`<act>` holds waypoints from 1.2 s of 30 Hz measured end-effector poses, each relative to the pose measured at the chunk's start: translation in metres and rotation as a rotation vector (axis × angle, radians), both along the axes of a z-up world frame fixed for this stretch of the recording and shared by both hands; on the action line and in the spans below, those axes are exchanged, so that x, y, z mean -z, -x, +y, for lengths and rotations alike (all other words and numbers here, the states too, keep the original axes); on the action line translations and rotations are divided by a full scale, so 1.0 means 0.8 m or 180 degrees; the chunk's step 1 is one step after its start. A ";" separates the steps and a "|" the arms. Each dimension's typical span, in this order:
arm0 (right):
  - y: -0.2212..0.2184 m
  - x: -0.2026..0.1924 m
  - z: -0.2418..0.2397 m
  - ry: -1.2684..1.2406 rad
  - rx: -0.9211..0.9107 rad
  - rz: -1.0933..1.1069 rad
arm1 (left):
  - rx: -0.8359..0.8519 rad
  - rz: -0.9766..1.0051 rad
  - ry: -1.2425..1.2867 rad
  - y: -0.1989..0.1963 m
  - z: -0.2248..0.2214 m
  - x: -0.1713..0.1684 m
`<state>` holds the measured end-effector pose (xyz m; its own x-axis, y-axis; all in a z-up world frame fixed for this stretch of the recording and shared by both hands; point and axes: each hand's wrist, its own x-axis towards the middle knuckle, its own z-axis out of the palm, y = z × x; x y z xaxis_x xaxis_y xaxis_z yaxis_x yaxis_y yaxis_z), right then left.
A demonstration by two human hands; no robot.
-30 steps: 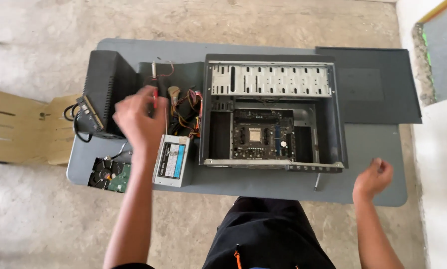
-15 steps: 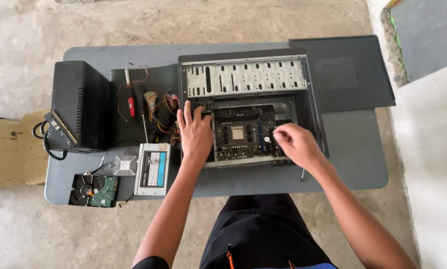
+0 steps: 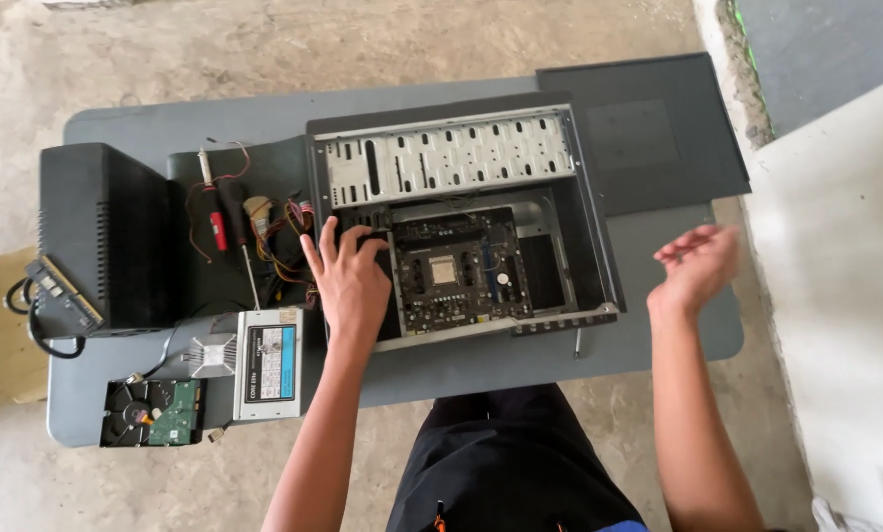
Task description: Removing internal components including the power supply, hard drive, and RAM from a desktop computer case using a screwdriver.
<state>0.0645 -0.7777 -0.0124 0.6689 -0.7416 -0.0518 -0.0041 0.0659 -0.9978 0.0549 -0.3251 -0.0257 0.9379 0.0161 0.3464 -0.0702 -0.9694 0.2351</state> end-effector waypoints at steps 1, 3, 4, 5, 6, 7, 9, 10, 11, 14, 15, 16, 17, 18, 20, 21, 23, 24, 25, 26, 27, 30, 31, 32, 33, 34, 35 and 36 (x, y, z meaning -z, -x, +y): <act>-0.004 0.048 -0.032 -0.0228 0.0369 0.0500 | -0.0020 -0.0015 0.0004 -0.002 0.001 0.000; 0.014 0.166 -0.073 0.0616 -0.0144 0.1071 | -0.0019 0.0060 0.0074 0.001 -0.001 -0.006; 0.021 0.225 -0.092 0.1460 -0.0703 0.1620 | -0.0054 0.0120 0.0144 0.003 -0.001 -0.010; 0.042 0.185 -0.054 0.1457 -0.0721 0.1629 | -0.0068 0.0133 0.0138 0.004 -0.001 -0.010; 0.064 0.144 -0.017 0.1477 -0.1087 0.1577 | -0.0062 0.0160 0.0252 0.006 0.000 -0.011; 0.080 0.102 0.021 0.1500 -0.1457 0.1499 | -0.0066 0.0168 0.0367 0.005 0.000 -0.013; 0.086 0.197 -0.018 0.2197 -0.1838 0.1886 | -0.0089 0.0145 0.0371 0.003 0.000 -0.014; 0.091 0.244 -0.037 0.2896 -0.2189 0.2276 | -0.0089 0.0127 0.0380 0.003 -0.001 -0.015; 0.089 0.233 -0.036 0.2895 -0.2187 0.2271 | -0.0088 0.0122 0.0376 0.003 0.000 -0.015; 0.088 0.237 -0.042 0.1880 -0.2028 0.2209 | -0.0074 0.0126 0.0387 0.004 0.000 -0.011; 0.084 0.265 -0.051 0.2257 -0.2224 0.2326 | -0.0077 0.0136 0.0374 0.003 0.001 -0.010; 0.079 0.292 -0.059 0.2637 -0.2417 0.2440 | -0.0080 0.0145 0.0362 0.001 0.002 -0.008; 0.081 0.266 -0.042 0.2629 -0.2425 0.2456 | -0.0080 0.0163 0.0361 0.003 0.001 -0.009; 0.083 0.240 -0.025 0.2494 -0.2414 0.2399 | -0.0073 0.0148 0.0346 0.004 0.000 -0.010; 0.075 0.257 -0.036 0.2360 -0.2420 0.2309 | -0.0090 0.0112 0.0314 0.000 0.000 -0.012; 0.075 0.302 -0.063 0.2396 -0.2498 0.2434 | -0.0096 0.0110 0.0349 0.001 0.000 -0.012; 0.092 0.295 -0.071 0.2424 -0.2591 0.2564 | -0.0112 0.0120 0.0377 0.002 0.000 -0.012; 0.091 0.240 -0.043 0.2526 -0.2721 0.2633 | -0.0108 0.0098 0.0399 0.002 -0.001 -0.012; 0.074 0.181 -0.008 0.2631 -0.2851 0.2687 | -0.0106 0.0063 0.0418 0.000 -0.001 -0.014; 0.077 0.177 -0.007 0.2626 -0.2865 0.2679 | -0.0117 0.0064 0.0407 0.004 0.001 -0.011; 0.076 0.171 -0.007 0.2535 -0.2782 0.2799 | -0.0116 0.0063 0.0353 0.003 0.001 -0.010; 0.081 0.141 -0.010 0.2265 -0.2531 0.2840 | -0.0117 0.0039 0.0294 -0.002 0.000 -0.014; 0.087 0.129 -0.012 0.2085 -0.2368 0.2779 | -0.0116 0.0035 0.0292 -0.001 -0.001 -0.015; 0.100 0.106 0.004 0.2093 -0.2374 0.2779 | -0.0125 0.0035 0.0297 0.000 -0.005 -0.014; 0.108 0.085 0.023 0.2149 -0.2327 0.2423 | -0.0140 0.0010 0.0275 0.000 -0.005 -0.014; 0.117 0.064 0.042 0.2197 -0.2274 0.2066 | -0.0156 -0.0016 0.0254 0.000 -0.006 -0.013; 0.146 0.078 0.033 0.2185 -0.2292 0.2094 | -0.0161 0.0017 0.0249 0.001 -0.004 -0.014; 0.174 0.091 0.023 0.2666 -0.2029 0.1521 | -0.0145 -0.0038 0.0227 0.003 -0.003 -0.014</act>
